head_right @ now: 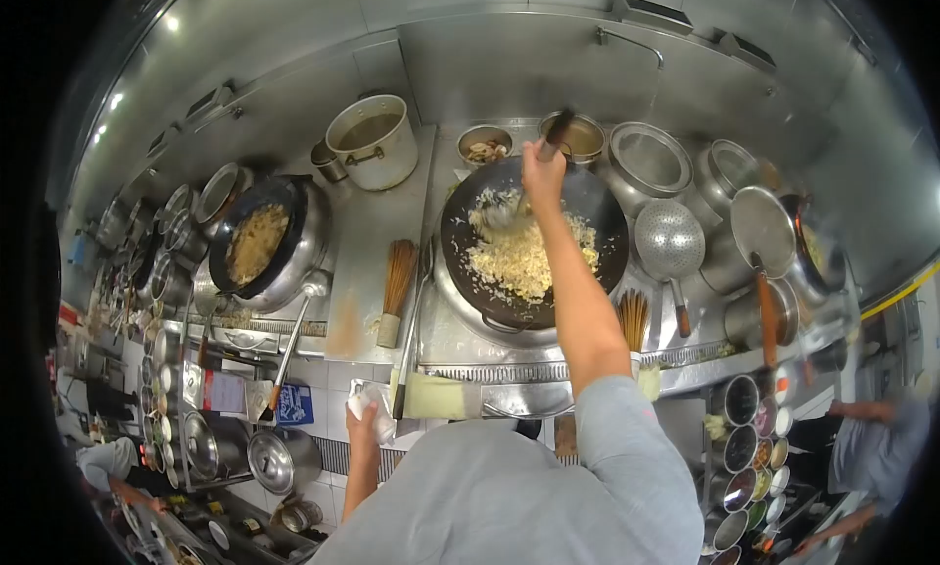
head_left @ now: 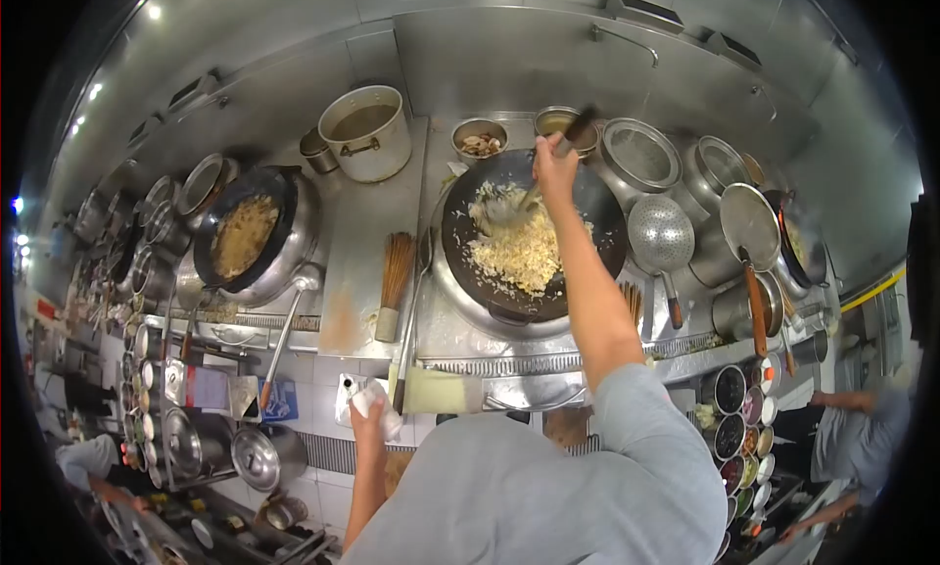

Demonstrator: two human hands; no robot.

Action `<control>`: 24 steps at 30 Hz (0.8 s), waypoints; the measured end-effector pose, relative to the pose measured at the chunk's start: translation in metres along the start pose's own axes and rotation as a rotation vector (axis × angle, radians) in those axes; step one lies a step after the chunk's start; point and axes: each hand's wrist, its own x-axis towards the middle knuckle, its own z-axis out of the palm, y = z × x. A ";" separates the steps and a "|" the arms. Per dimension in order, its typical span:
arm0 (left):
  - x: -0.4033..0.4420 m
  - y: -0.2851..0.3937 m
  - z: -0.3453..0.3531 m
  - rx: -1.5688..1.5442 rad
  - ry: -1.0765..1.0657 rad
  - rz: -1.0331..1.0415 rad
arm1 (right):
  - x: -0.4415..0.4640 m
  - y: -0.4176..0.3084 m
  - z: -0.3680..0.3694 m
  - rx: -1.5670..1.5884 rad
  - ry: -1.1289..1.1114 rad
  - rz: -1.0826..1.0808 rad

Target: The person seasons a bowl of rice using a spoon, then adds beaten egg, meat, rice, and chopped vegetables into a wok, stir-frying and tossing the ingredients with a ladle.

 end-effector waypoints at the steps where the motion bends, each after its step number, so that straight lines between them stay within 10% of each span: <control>1: 0.007 0.003 0.009 0.009 -0.012 0.008 | 0.011 -0.003 0.006 -0.128 -0.051 0.036; 17: 0.075 0.012 0.209 -0.502 -0.453 -0.642 | -0.041 -0.090 -0.044 -0.551 -0.014 -0.148; 24: 0.093 0.021 0.256 -0.332 -0.572 -0.714 | -0.069 -0.093 -0.101 -0.058 0.251 0.021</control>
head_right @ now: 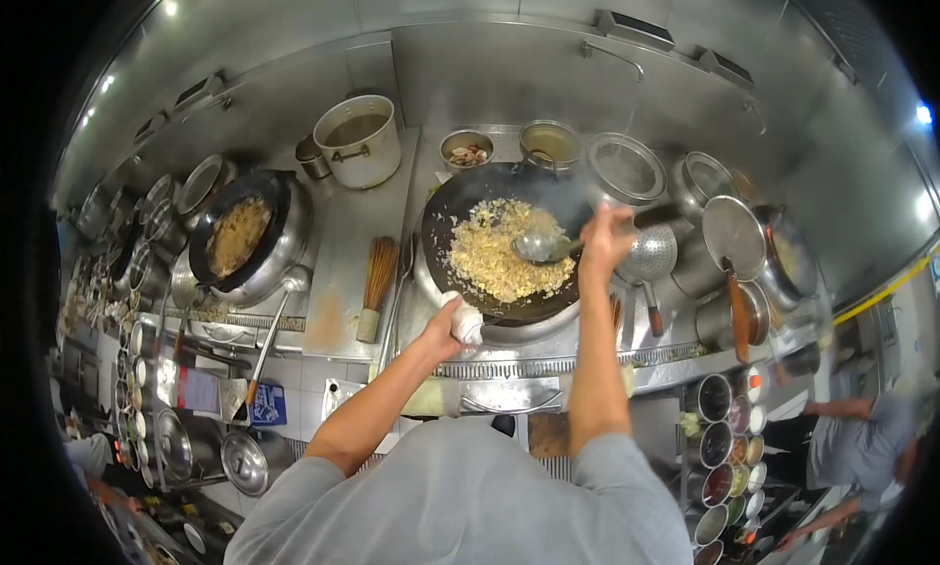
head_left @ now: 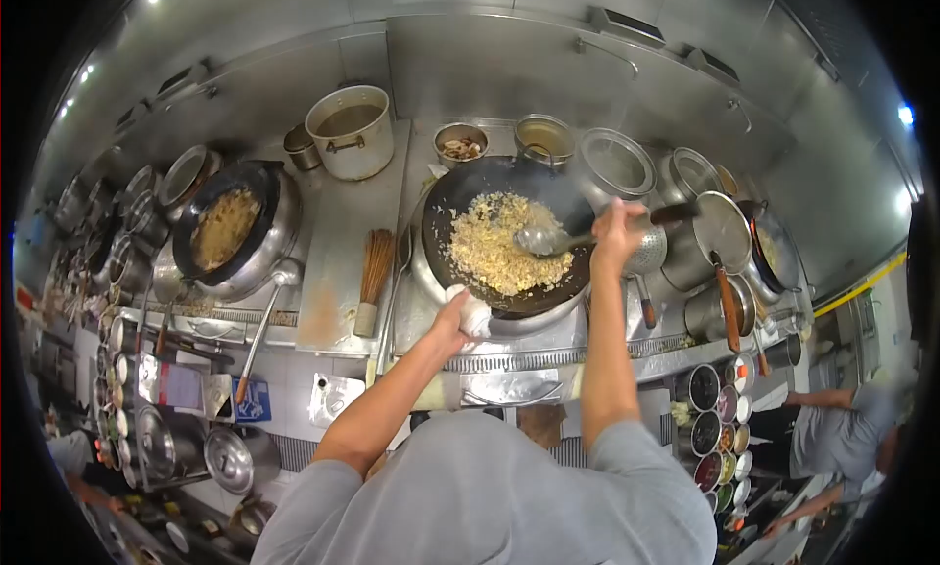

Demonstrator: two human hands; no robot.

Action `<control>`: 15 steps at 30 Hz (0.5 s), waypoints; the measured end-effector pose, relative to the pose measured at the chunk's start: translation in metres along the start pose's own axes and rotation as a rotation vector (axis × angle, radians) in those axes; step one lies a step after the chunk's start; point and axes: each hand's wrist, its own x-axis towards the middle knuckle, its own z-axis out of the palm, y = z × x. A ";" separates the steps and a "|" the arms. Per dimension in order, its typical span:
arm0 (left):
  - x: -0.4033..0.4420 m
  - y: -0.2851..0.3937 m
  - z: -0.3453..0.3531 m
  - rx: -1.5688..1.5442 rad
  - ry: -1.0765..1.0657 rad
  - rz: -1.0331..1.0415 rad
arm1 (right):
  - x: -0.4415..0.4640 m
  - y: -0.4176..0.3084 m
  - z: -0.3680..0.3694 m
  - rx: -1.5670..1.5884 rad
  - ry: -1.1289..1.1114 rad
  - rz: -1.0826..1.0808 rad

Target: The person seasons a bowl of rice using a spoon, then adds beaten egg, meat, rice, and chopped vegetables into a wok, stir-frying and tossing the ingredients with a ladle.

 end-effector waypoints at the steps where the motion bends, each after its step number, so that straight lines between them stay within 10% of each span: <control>1: 0.033 0.004 -0.008 0.001 -0.024 0.008 | -0.014 0.002 -0.003 0.002 0.064 -0.005; 4: 0.070 -0.018 -0.030 0.194 -0.022 0.127 | -0.013 0.037 0.013 -0.208 -0.346 -0.124; 7: -0.021 -0.025 0.013 0.127 0.125 0.207 | -0.005 0.006 0.036 0.247 -0.240 -0.014; 15: -0.070 -0.067 -0.035 0.073 0.123 0.368 | -0.041 0.012 0.034 0.161 -0.213 -0.055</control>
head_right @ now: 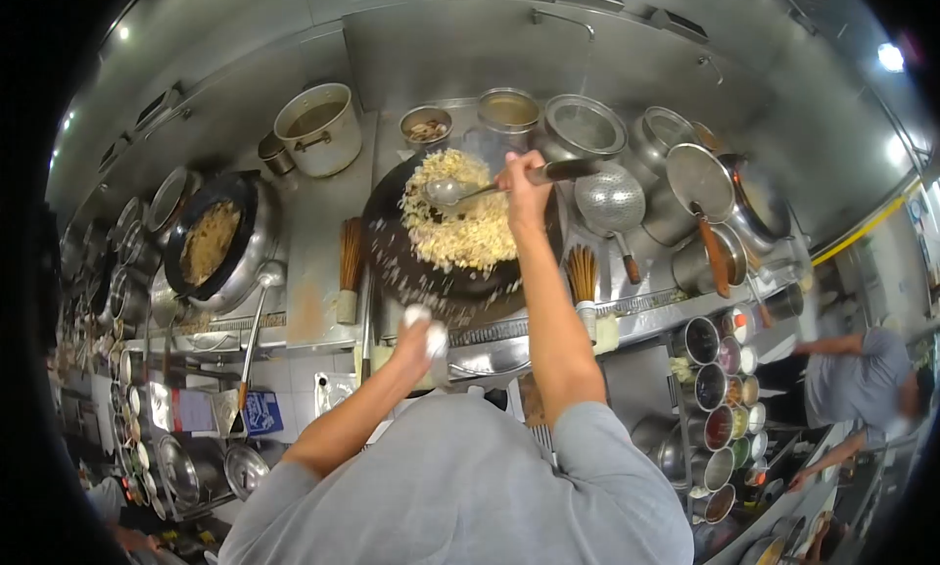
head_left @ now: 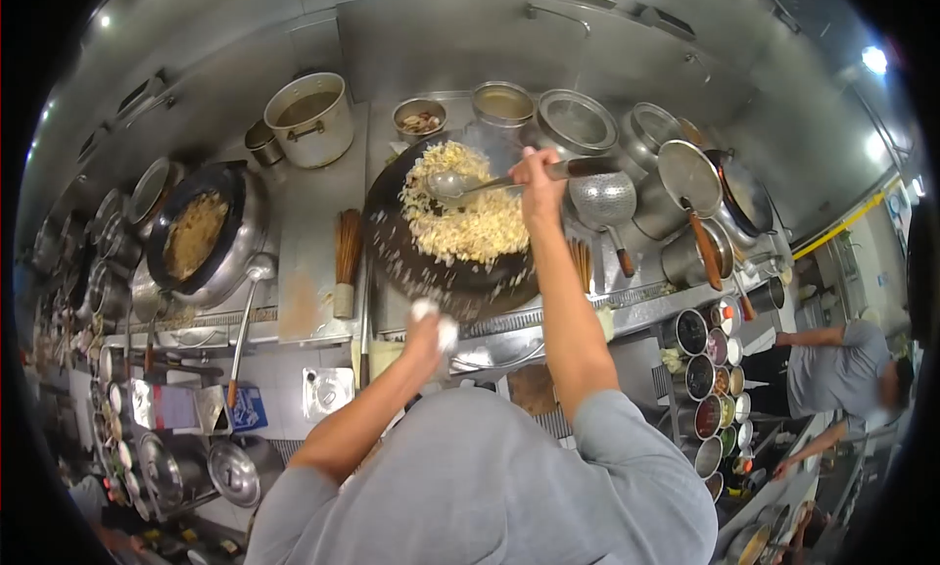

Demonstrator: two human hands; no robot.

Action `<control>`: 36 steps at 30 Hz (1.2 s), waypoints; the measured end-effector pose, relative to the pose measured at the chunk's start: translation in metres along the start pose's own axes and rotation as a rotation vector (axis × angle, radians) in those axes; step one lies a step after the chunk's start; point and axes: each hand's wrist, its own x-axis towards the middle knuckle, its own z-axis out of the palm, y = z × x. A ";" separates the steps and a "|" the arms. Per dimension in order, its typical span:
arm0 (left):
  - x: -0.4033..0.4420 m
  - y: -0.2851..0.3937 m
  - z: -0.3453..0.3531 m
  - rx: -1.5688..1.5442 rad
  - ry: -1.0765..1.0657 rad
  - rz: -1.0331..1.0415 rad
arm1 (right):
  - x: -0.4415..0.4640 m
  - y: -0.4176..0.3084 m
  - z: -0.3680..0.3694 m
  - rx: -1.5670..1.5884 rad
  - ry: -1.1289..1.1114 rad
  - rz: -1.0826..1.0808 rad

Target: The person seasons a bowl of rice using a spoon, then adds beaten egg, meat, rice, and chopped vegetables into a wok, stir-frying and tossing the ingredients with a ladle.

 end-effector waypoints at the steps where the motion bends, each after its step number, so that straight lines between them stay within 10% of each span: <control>1: -0.013 0.013 0.009 -0.003 -0.004 -0.001 | 0.006 -0.031 0.003 0.061 -0.001 -0.027; 16: -0.025 0.042 0.019 0.011 -0.028 -0.158 | -0.015 -0.124 -0.028 0.038 0.024 -0.014; 21: 0.019 -0.016 -0.014 0.132 -0.019 0.016 | -0.026 -0.031 -0.108 0.123 -0.074 0.063; 23: -0.004 -0.008 -0.024 0.155 0.002 0.118 | -0.043 -0.042 -0.138 -0.400 0.129 -0.124; 29: 0.075 0.010 0.018 0.036 0.059 0.090 | -0.142 -0.062 -0.126 0.224 -0.290 0.986; 33: 0.135 0.000 0.022 0.113 0.004 0.108 | -0.150 -0.001 -0.100 0.449 0.016 1.292; 36: 0.156 -0.017 0.007 0.170 -0.017 0.066 | -0.128 -0.015 -0.104 -0.009 -0.148 1.331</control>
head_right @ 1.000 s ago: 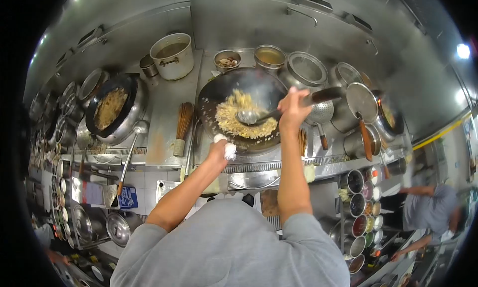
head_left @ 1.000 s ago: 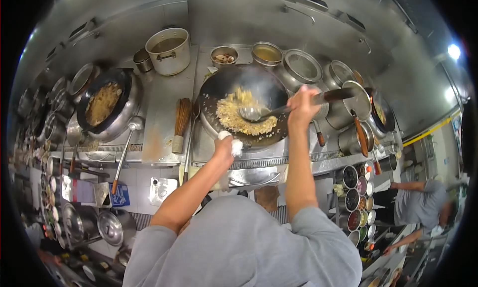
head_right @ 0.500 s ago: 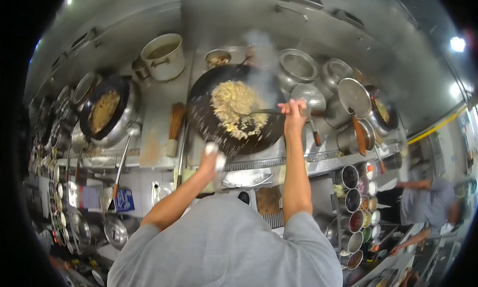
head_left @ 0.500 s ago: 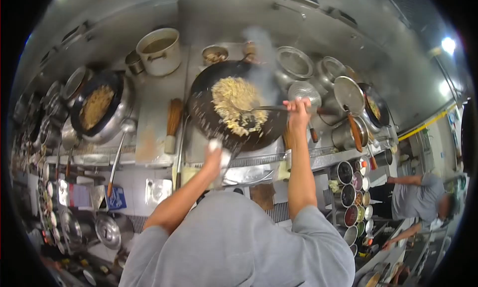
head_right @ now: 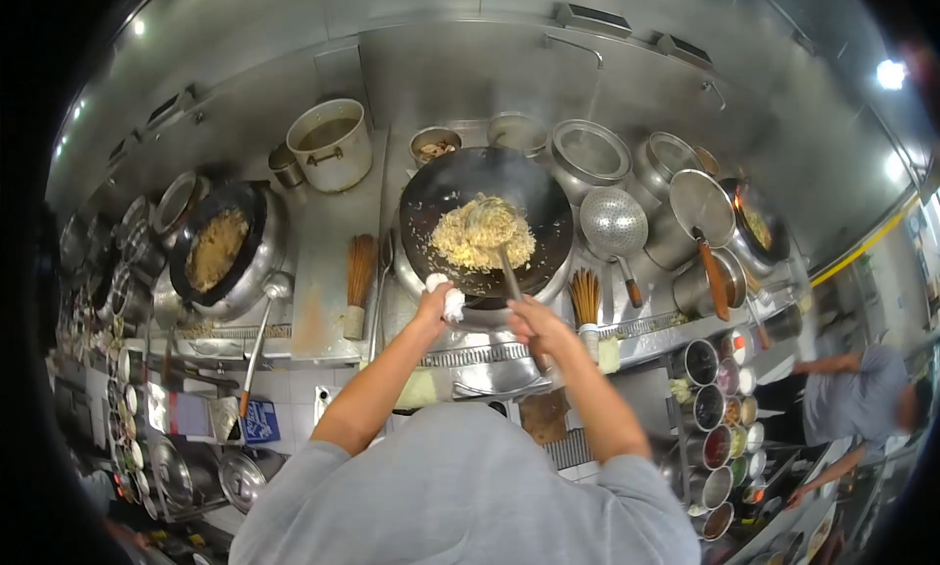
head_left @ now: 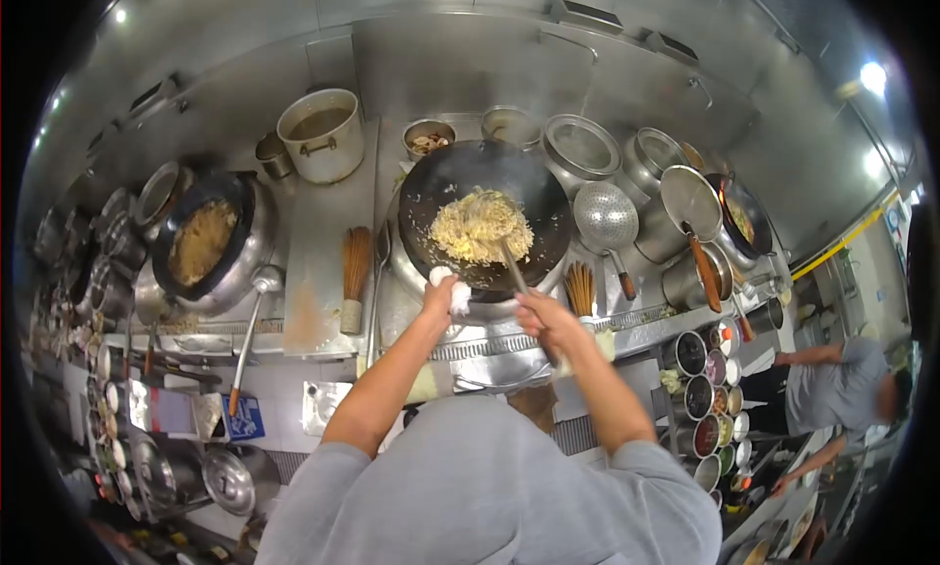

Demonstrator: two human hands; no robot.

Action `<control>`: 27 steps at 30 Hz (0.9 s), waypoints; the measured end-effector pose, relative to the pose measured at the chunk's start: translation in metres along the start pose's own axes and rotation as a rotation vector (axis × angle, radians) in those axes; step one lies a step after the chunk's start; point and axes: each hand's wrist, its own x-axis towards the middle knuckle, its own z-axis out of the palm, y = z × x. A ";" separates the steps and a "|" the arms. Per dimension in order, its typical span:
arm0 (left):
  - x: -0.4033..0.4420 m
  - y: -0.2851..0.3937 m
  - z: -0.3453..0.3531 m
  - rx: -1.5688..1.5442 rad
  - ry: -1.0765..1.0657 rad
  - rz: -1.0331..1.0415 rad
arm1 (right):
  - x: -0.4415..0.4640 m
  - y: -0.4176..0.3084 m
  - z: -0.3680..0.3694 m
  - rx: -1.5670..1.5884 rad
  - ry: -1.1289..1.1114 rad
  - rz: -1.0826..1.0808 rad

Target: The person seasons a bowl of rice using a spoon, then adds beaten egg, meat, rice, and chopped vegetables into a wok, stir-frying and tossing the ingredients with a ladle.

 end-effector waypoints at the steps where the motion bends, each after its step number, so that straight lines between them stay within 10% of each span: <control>1: -0.012 0.013 0.000 -0.053 -0.075 -0.146 | -0.036 -0.024 0.004 -0.361 0.030 -0.021; 6: -0.039 0.039 -0.001 -0.147 -0.116 -0.410 | 0.004 -0.042 -0.094 -1.921 0.432 -0.568; 16: -0.026 0.025 0.023 -0.063 -0.075 -0.086 | -0.084 -0.063 -0.061 -1.768 0.138 -0.353; 22: -0.195 0.061 -0.016 -0.052 -0.069 -0.236 | -0.091 -0.066 -0.049 -1.869 0.384 -0.384; 27: -0.119 0.043 0.006 -0.126 -0.041 -0.248 | -0.095 -0.050 -0.031 -1.828 0.226 -0.408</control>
